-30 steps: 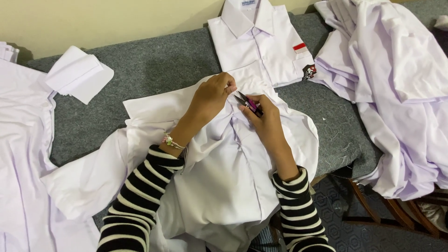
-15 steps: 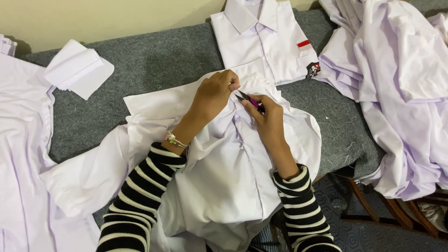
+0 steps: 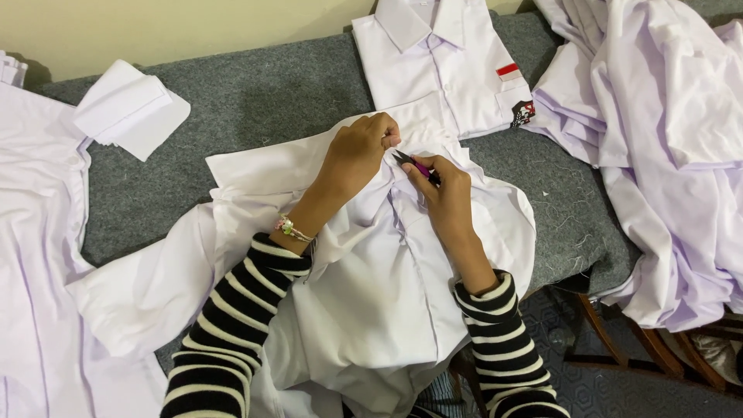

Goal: Trimming loose threads and folding white school uniform shirts using a folding template on a factory work table.

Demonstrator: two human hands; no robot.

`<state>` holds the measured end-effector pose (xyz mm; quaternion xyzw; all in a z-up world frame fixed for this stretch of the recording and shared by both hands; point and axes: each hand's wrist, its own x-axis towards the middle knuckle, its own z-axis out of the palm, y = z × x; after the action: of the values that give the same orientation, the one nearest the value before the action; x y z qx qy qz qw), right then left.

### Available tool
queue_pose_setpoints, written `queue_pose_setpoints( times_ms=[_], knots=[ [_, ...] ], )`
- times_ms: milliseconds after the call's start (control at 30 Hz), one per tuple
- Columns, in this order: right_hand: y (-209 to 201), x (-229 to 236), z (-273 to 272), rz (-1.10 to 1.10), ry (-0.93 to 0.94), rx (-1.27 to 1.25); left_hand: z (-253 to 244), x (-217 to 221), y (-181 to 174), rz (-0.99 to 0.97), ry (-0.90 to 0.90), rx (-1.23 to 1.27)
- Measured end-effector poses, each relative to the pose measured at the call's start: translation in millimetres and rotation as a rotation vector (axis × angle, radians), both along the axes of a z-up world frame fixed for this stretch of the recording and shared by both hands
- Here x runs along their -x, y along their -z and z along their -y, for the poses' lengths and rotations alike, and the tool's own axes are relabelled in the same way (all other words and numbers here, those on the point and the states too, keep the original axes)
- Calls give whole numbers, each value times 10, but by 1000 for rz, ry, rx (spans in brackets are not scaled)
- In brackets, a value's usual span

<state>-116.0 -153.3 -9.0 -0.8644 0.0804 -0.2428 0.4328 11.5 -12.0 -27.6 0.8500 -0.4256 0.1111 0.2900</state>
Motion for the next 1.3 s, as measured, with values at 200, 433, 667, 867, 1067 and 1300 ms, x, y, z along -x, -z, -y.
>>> queue_pose_setpoints(
  times_ms=[200,433,667,867,1067,1300],
  knots=[
    [29,-4,-5,11,9,13,-5,13,-9,3,4,2],
    [45,-6,-7,6,5,30,-4,-16,28,-62,-1,-8],
    [-16,-2,-3,9,35,-67,-46,-46,-65,-161,-50,48],
    [64,-9,61,60,101,-145,-295,-362,3,-129,-279,177],
    [187,-25,224,140,199,-217,-463,-530,323,45,-569,-85],
    [233,-37,305,211,255,-237,-483,-392,102,65,-576,-243]
  ],
)
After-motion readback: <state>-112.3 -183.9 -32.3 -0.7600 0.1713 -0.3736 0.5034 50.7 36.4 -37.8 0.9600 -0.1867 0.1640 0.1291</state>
